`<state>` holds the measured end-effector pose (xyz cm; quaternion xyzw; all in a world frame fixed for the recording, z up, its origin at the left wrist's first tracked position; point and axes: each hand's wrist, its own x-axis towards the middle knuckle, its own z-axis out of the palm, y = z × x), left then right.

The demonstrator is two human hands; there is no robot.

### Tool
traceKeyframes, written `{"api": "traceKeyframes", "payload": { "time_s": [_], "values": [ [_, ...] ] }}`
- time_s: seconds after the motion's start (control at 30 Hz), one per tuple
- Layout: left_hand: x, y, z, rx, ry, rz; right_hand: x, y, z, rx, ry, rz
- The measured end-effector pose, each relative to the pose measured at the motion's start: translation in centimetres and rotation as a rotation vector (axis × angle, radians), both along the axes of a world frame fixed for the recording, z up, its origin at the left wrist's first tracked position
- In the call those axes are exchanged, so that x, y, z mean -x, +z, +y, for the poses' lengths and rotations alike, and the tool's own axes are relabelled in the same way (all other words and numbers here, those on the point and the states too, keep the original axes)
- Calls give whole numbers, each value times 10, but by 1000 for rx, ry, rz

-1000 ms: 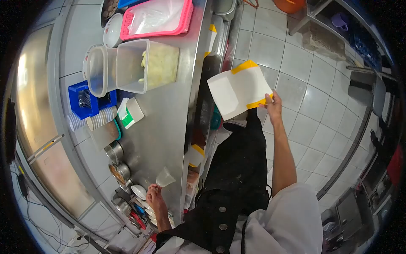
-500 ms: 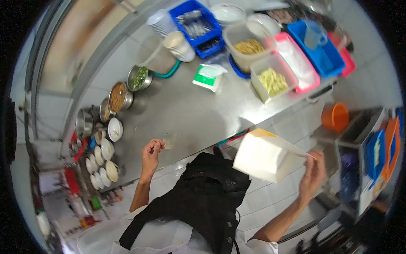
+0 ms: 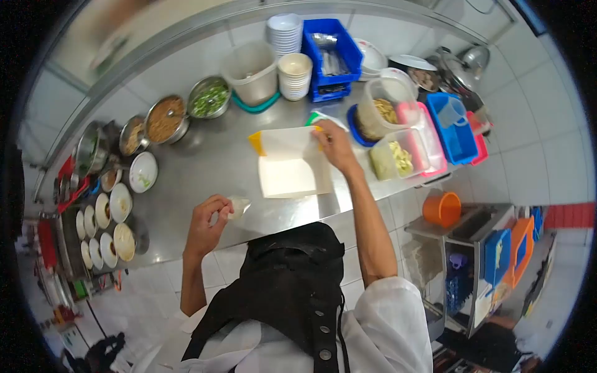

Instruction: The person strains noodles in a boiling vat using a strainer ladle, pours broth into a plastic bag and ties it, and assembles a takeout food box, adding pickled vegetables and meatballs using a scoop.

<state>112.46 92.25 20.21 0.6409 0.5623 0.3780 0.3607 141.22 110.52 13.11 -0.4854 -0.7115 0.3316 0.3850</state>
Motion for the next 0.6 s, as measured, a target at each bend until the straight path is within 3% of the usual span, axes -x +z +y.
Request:
{"api": "traceKeyframes", "payload": {
  "time_s": [0.03, 0.1, 0.13, 0.2, 0.33, 0.37, 0.4, 0.43, 0.53, 0.6],
  "values": [
    [-3, 2, 4, -2, -29, -13, -1, 2, 3, 67, 47, 6],
    [-8, 6, 12, 7, -93, 40, -7, 10, 3, -178, 72, -106],
    [-10, 6, 15, 3, -118, 36, -21, 22, 1, -179, 47, -113],
    [-11, 6, 14, 106, -31, 33, -54, 45, -3, -324, -83, -245],
    [-16, 18, 12, 217, 212, 159, -215, 31, 16, -90, -536, -75],
    [-18, 16, 15, 216, 210, 170, -270, -1, 28, -170, -647, -242],
    [-18, 15, 19, 128, 225, 184, -306, -13, 33, 12, -753, -453],
    [-20, 15, 25, 43, 239, 198, -336, -34, 34, 19, -735, -576],
    [-19, 16, 44, 84, 371, 363, -358, -57, 49, 99, -639, -519],
    [-15, 8, 60, 175, 425, 396, -339, -48, 65, -172, -478, -519]
  ]
}}
